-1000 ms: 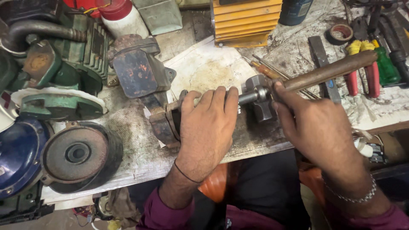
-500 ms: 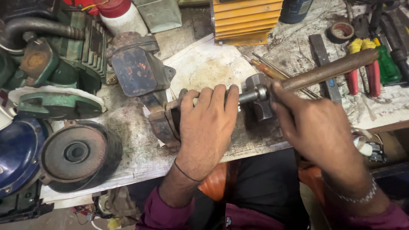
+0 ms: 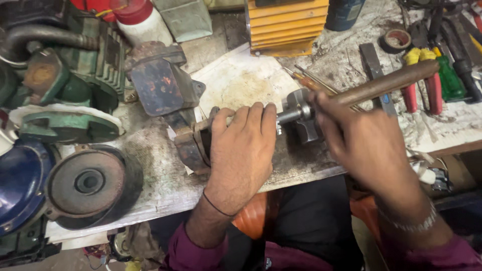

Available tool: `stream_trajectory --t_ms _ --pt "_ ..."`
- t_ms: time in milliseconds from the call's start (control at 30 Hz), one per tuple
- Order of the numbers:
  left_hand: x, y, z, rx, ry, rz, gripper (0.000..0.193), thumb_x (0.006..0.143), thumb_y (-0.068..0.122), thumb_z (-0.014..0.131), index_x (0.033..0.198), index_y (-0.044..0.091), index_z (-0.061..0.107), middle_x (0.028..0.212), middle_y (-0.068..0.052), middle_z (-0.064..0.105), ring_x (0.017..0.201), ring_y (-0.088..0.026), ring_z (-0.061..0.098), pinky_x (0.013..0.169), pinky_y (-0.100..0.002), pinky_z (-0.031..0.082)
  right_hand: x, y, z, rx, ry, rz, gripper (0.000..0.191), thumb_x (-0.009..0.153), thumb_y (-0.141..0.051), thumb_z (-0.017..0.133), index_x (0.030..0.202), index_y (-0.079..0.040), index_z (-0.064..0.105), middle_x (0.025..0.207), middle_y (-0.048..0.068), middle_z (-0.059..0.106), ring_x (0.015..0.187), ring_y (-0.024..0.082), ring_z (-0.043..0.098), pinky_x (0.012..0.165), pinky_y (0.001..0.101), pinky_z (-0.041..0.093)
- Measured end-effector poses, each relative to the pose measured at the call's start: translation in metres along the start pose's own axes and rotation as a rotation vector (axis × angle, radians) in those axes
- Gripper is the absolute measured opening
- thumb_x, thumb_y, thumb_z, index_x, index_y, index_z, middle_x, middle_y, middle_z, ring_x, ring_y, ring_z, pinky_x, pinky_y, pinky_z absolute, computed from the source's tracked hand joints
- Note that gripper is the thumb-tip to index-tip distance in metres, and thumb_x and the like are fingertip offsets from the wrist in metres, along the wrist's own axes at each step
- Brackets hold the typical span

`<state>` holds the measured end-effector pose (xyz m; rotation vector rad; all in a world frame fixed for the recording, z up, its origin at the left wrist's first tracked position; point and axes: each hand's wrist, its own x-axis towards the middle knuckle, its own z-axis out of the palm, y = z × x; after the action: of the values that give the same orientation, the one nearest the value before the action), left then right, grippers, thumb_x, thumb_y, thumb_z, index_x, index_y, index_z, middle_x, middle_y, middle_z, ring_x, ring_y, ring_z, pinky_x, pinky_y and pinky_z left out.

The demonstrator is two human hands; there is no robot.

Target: The person fits a metal component onto a shaft clamped in a bench vise, pressing and tapping it into place by hand and with a mallet, then rotates and repositions the assembly to seat the part and checks the fit while it remains in the vise.

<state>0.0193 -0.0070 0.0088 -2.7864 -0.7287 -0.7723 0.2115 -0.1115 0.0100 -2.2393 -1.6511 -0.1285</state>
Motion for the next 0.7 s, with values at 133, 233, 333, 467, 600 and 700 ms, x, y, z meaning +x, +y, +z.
stream_trajectory --t_ms 133,233,333,467,600,700 --pt "-0.0003 0.0005 0.0025 0.028 0.0 -0.004 0.046 0.083 0.014 0.063 0.127 0.004 0.065 0.109 -0.008 0.065 0.102 -0.023 0.062 0.1 -0.045 0.039 -0.0007 0.0006 0.0007 0.073 0.062 -0.032 0.032 0.099 -0.023 0.069 0.128 -0.011 0.075 0.059 0.018 0.066 0.043 0.028 0.063 0.047 0.0427 0.052" --pt "-0.0009 -0.0003 0.004 0.025 0.006 -0.001 0.044 0.084 0.015 0.062 0.127 0.005 0.066 0.108 -0.008 0.065 0.101 -0.024 0.062 0.1 -0.046 0.039 -0.0003 -0.0009 0.001 0.059 0.113 -0.041 0.031 0.102 -0.023 0.069 0.13 -0.011 0.075 0.065 0.019 0.067 0.051 0.03 0.065 0.051 0.0426 0.052" --pt "-0.0006 -0.0013 0.0052 0.033 0.026 0.002 0.043 0.085 0.016 0.062 0.126 0.005 0.066 0.109 -0.008 0.065 0.101 -0.024 0.062 0.099 -0.046 0.04 0.0019 -0.0018 0.001 -0.016 0.018 0.003 0.037 0.097 -0.024 0.069 0.132 -0.014 0.075 0.058 0.019 0.066 0.047 0.032 0.064 0.051 0.0444 0.052" --pt "-0.0022 0.0002 0.0049 0.033 0.023 0.001 0.04 0.085 0.015 0.062 0.124 0.006 0.067 0.109 -0.008 0.065 0.101 -0.024 0.062 0.099 -0.045 0.041 0.0037 -0.0013 0.002 0.095 0.069 0.025 0.03 0.101 -0.023 0.066 0.127 -0.011 0.075 0.063 0.016 0.068 0.043 0.029 0.064 0.047 0.0418 0.052" --pt "-0.0002 -0.0005 0.0051 0.042 0.047 0.006 0.038 0.084 0.015 0.062 0.121 0.007 0.067 0.109 -0.008 0.065 0.101 -0.024 0.061 0.097 -0.045 0.041 0.0019 -0.0004 0.0034 -0.005 0.057 -0.005 0.035 0.096 -0.024 0.069 0.128 -0.013 0.076 0.054 0.019 0.064 0.043 0.034 0.063 0.048 0.0457 0.052" --pt "0.0006 0.0 0.0053 0.044 0.05 -0.005 0.034 0.086 0.015 0.063 0.12 0.008 0.067 0.108 -0.007 0.064 0.102 -0.024 0.061 0.096 -0.045 0.041 0.0005 -0.001 0.0032 0.064 0.11 -0.025 0.033 0.097 -0.022 0.068 0.128 -0.013 0.076 0.057 0.018 0.065 0.042 0.032 0.062 0.046 0.0454 0.05"
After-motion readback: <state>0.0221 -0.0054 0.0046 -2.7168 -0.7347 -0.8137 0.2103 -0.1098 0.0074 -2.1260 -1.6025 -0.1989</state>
